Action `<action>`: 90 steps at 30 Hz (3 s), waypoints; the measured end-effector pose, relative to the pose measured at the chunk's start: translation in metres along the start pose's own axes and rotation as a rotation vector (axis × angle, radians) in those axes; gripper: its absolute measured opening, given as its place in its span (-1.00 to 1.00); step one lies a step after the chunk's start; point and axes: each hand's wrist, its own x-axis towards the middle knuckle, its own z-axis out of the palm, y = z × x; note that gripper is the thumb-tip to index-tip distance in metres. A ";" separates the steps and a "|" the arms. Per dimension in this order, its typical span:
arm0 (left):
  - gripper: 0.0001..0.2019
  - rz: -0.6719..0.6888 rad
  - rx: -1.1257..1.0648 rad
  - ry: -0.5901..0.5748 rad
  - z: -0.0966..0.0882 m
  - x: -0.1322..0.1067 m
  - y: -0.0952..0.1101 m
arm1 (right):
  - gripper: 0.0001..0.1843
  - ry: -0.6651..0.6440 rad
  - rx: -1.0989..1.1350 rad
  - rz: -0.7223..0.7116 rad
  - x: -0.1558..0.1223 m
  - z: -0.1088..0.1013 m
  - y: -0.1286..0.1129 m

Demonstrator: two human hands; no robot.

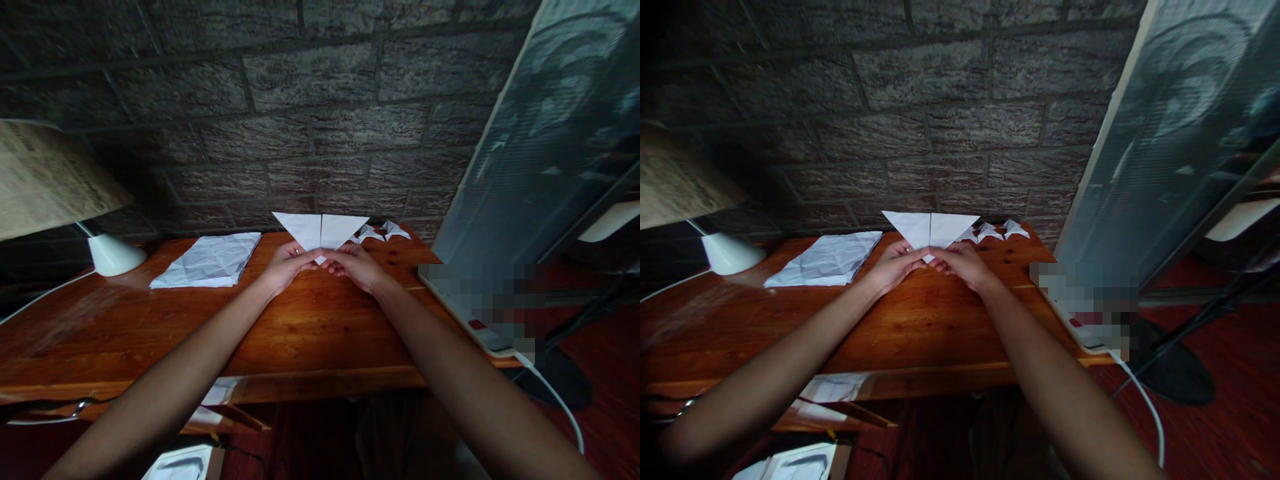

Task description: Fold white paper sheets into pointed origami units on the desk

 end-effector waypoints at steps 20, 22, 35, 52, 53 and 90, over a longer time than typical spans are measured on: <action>-0.52 0.098 0.262 0.269 -0.004 0.006 -0.001 | -0.68 0.301 0.001 -0.104 0.005 -0.007 0.000; -0.48 0.100 0.328 0.247 -0.004 0.004 0.001 | -0.67 0.187 -0.008 -0.067 0.004 -0.005 0.002; -0.52 -0.026 0.086 0.253 -0.010 0.006 0.006 | -0.71 0.083 -0.016 -0.108 0.007 -0.008 0.009; -0.54 0.121 0.243 0.199 -0.010 0.007 0.007 | -0.59 0.032 0.055 -0.086 0.002 -0.001 -0.001; -0.55 0.117 0.236 0.193 -0.010 0.007 0.007 | -0.59 0.042 0.064 -0.087 0.003 -0.001 -0.001; -0.65 0.221 0.573 -0.108 0.000 -0.002 -0.001 | -0.82 -0.055 0.092 0.097 -0.002 -0.026 -0.010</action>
